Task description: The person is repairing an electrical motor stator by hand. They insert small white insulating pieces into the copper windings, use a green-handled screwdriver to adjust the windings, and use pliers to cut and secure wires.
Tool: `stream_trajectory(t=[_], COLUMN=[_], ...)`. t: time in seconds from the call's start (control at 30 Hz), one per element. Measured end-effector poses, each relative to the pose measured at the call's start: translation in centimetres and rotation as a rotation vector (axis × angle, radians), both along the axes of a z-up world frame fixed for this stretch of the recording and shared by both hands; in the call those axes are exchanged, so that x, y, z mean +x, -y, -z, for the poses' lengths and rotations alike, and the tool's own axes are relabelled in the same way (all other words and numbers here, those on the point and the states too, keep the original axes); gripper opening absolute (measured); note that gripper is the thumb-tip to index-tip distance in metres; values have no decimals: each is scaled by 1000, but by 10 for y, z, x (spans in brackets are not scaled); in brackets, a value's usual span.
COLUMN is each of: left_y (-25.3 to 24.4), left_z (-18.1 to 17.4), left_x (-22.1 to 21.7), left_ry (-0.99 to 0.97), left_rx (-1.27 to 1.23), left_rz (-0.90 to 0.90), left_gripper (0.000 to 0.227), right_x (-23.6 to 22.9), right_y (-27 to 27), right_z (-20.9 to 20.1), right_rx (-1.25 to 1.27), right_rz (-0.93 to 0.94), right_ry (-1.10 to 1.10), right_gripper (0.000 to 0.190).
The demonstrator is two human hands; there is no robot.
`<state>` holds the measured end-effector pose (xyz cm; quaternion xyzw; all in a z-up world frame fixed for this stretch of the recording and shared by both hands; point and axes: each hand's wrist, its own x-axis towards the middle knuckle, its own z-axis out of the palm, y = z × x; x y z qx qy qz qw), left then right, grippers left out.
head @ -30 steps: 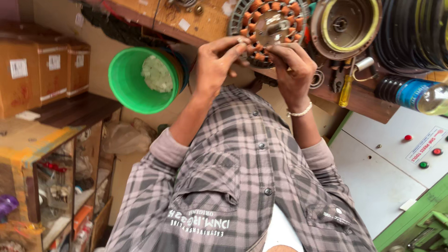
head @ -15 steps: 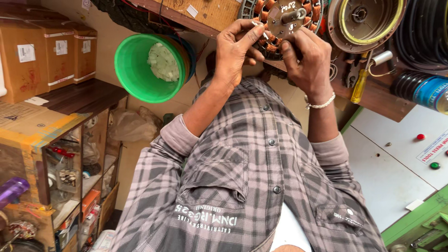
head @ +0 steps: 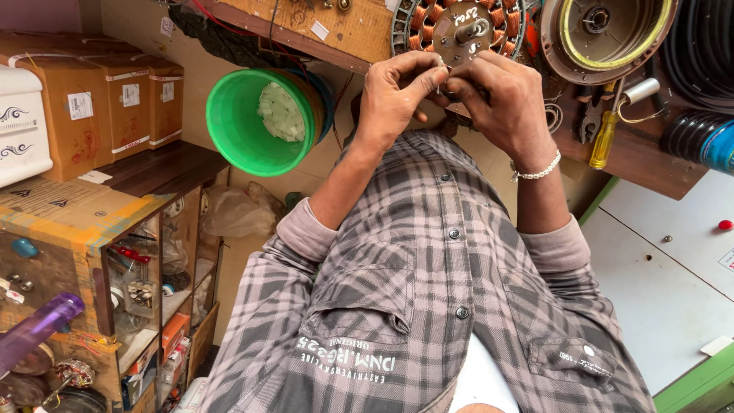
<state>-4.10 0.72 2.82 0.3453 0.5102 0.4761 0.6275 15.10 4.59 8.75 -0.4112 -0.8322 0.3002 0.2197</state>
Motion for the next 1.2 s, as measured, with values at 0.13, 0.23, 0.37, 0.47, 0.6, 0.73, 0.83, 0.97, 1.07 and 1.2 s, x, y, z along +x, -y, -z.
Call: stream_trajectory(t=[0.13,0.23,0.37,0.47,0.6,0.73,0.83,0.97,1.07,1.2], left_y=[0,5,5,0,5,3,2,1,0,-3], left_z=[1,5,11,15,29,35,36,39,39,39], left_x=[4,12,22,17,11,15,18,21,22,20], left_ry=[-71,-9,245,276,350,434,448,447,430,412], left_rx=[62,45,11,34,-30,-42,-65,-45,-30,-47], left_rz=[-128,-178,-286,-340,-327,-287,-286,-324,-324,-305], left_gripper=[25,23,19,15,21,26,26,25,26,27], right_x=[-7,-11,-10,-5,5,9,10,10,11,12], right_y=[6,12,18,16,19,14,13,9,8,5], right_z=[6,14,21,22,29,28,22,20,20,21], right_rx=[16,-27,-28,-4,-29,-51,-25,-107,-185,-206], right_rz=[71,214,258,251,179,133,81,98,112,125], right_ry=[-178,-247,-323,-322,-291,-237,-226,-182,-176,-172], right_gripper=[24,14,8,9,14,11,3,8,12,12])
